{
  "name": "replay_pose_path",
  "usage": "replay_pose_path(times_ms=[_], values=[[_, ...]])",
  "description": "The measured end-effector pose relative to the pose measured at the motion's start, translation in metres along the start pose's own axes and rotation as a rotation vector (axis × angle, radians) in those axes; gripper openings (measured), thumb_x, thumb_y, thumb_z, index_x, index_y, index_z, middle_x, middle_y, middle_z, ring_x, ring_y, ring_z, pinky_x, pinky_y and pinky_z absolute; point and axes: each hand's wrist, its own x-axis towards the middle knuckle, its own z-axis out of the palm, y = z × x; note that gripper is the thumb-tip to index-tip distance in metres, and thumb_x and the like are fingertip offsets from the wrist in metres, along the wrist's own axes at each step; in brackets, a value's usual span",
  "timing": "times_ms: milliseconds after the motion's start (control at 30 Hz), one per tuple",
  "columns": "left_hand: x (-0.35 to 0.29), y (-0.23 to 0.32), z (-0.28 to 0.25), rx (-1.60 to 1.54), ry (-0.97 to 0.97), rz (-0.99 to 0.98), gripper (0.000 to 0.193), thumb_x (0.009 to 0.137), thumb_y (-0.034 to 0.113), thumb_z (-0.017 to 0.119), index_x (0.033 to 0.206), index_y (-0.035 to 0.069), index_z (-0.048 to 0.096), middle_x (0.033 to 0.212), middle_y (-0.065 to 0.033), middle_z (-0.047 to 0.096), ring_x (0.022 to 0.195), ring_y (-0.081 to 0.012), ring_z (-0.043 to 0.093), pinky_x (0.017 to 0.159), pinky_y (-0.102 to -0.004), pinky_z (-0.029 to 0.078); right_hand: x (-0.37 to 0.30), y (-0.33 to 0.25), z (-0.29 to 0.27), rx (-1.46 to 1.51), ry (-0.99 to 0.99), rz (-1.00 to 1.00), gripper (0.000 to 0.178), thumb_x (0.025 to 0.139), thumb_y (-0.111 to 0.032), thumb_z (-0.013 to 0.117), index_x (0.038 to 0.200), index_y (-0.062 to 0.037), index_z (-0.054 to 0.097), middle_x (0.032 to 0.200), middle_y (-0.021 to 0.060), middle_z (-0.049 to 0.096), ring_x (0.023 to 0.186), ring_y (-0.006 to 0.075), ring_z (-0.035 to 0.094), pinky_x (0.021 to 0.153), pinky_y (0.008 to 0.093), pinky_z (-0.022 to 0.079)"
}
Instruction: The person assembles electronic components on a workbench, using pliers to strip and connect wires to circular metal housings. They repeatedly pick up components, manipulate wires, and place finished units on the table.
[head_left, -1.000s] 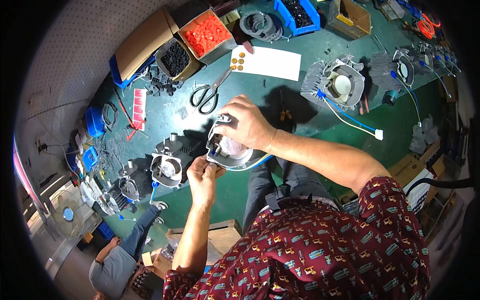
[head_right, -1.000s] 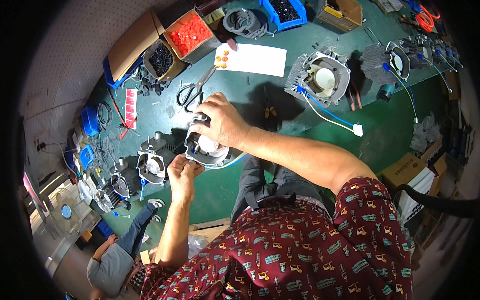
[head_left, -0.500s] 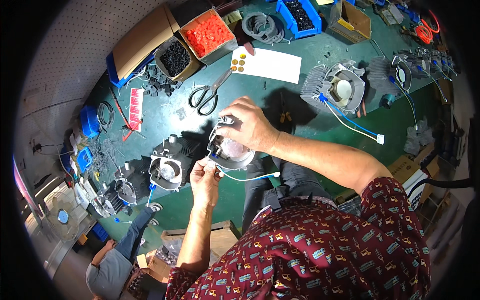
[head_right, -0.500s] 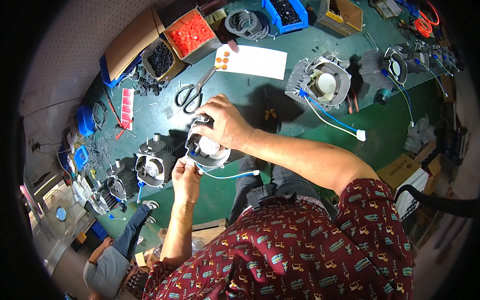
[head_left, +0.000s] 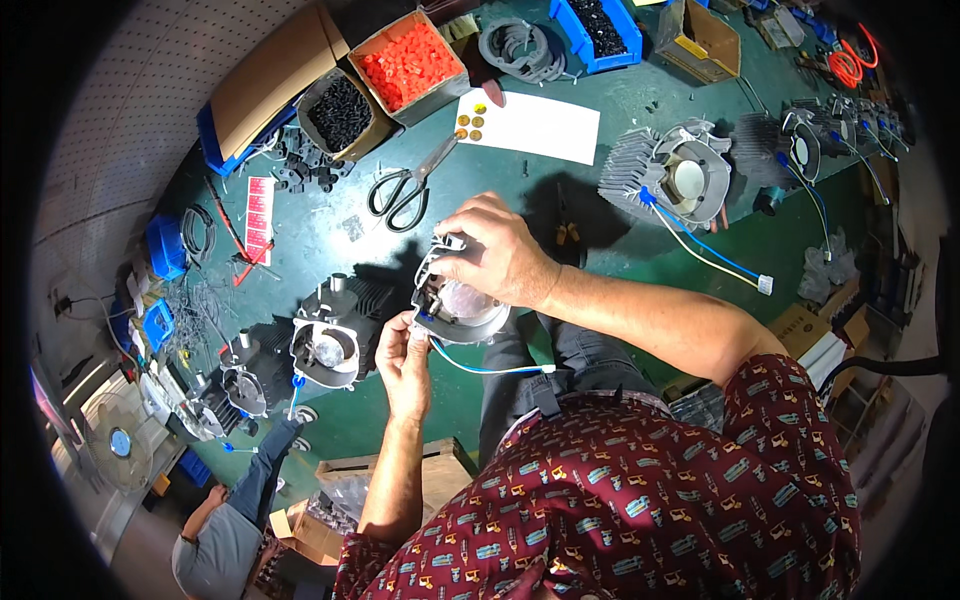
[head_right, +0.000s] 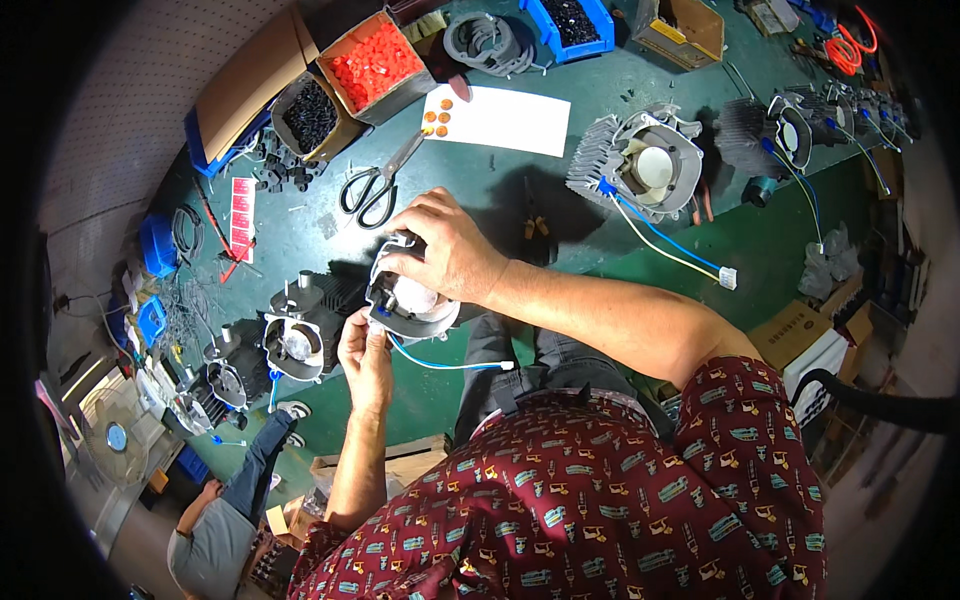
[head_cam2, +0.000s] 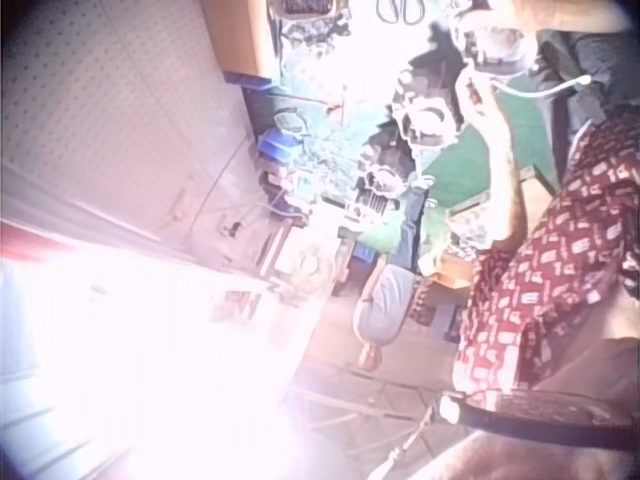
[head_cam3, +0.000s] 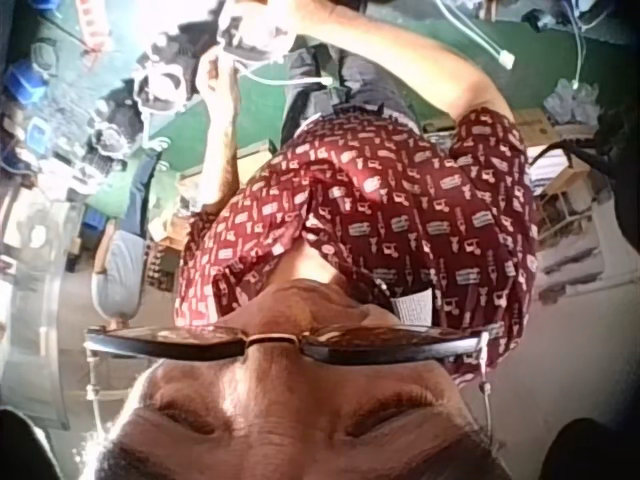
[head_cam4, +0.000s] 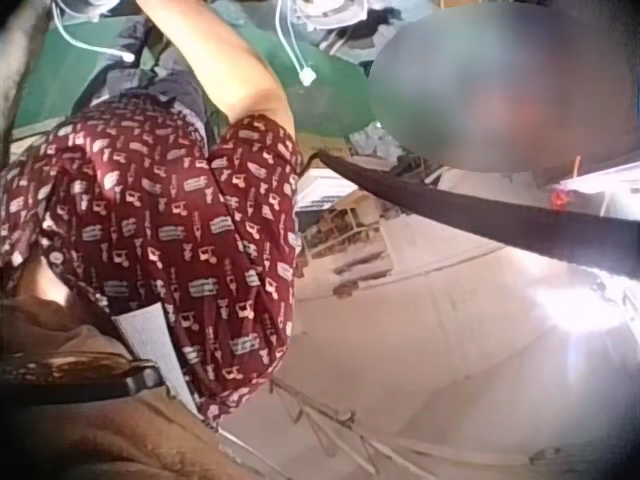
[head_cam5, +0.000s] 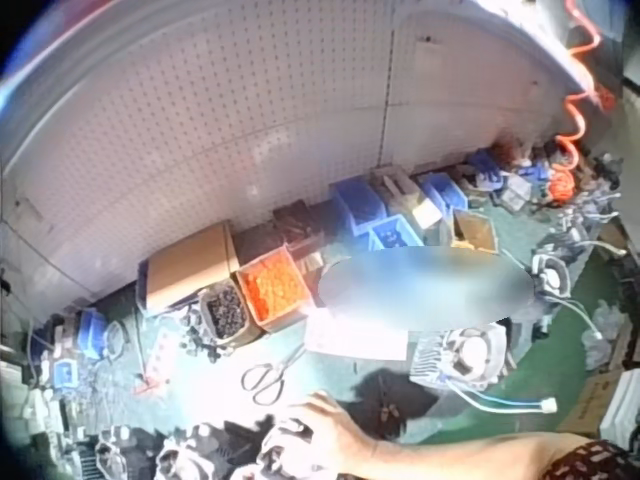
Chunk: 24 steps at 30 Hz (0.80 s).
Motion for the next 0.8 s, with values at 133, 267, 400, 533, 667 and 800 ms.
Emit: replay_pose_path(times_ms=[133, 267, 400, 533, 667, 800], values=[[-0.003, -0.001, 0.002, -0.042, -0.001, -0.020, 0.024, 0.103, 0.019, 0.068, 0.119, 0.002, 0.063, 0.098, -0.0018, 0.067, 0.084, -0.0096, 0.060, 0.077, -0.0258, 0.050, -0.002, -0.001, -0.002, 0.017, -0.011, 0.020, 0.036, 0.075, -0.022, 0.087, 0.102, -0.0043, 0.070, 0.103, 0.0138, 0.067, 0.107, 0.0342, 0.059, 0.096, 0.0447, 0.049], [-0.003, -0.004, 0.002, -0.028, 0.010, 0.016, 0.020, 0.102, 0.017, 0.069, 0.115, 0.003, 0.064, 0.098, -0.0024, 0.069, 0.082, -0.0091, 0.061, 0.075, -0.0254, 0.050, -0.002, 0.002, 0.000, 0.031, -0.013, -0.003, 0.036, 0.075, -0.022, 0.087, 0.101, -0.0040, 0.071, 0.103, 0.0136, 0.067, 0.106, 0.0340, 0.059, 0.095, 0.0445, 0.049], [-0.002, 0.000, 0.001, 0.001, 0.027, 0.011, 0.014, 0.101, 0.014, 0.070, 0.109, 0.004, 0.065, 0.095, -0.0011, 0.070, 0.077, -0.0075, 0.061, 0.071, -0.0245, 0.049, -0.001, 0.001, 0.000, 0.025, -0.001, -0.029, 0.036, 0.074, -0.017, 0.087, 0.102, -0.0026, 0.071, 0.100, 0.0126, 0.068, 0.102, 0.0317, 0.061, 0.091, 0.0431, 0.051], [0.004, -0.003, -0.003, 0.043, 0.018, 0.041, 0.015, 0.101, 0.015, 0.071, 0.109, 0.004, 0.065, 0.095, -0.0009, 0.070, 0.080, -0.0080, 0.061, 0.074, -0.0237, 0.050, 0.001, 0.002, -0.001, -0.009, 0.003, -0.047, 0.034, 0.074, -0.014, 0.086, 0.102, -0.0019, 0.071, 0.098, 0.0118, 0.068, 0.098, 0.0302, 0.062, 0.089, 0.0422, 0.052], [0.005, -0.014, -0.010, 0.162, -0.039, 0.209, 0.015, 0.102, 0.004, 0.065, 0.115, -0.002, 0.063, 0.108, -0.0071, 0.069, 0.092, -0.0109, 0.062, 0.083, -0.0269, 0.051, -0.001, 0.002, 0.002, -0.011, 0.010, -0.044, 0.034, 0.074, -0.014, 0.086, 0.102, -0.0020, 0.072, 0.097, 0.0114, 0.068, 0.097, 0.0297, 0.062, 0.087, 0.0416, 0.053], [0.009, -0.022, -0.014, 0.400, -0.061, 0.409, 0.014, 0.103, 0.001, 0.061, 0.116, -0.004, 0.060, 0.109, -0.0094, 0.068, 0.094, -0.0126, 0.062, 0.085, -0.0264, 0.050, -0.003, 0.003, 0.002, -0.011, 0.027, -0.072, 0.034, 0.074, -0.014, 0.086, 0.102, -0.0017, 0.072, 0.097, 0.0113, 0.068, 0.097, 0.0293, 0.062, 0.086, 0.0411, 0.053]])
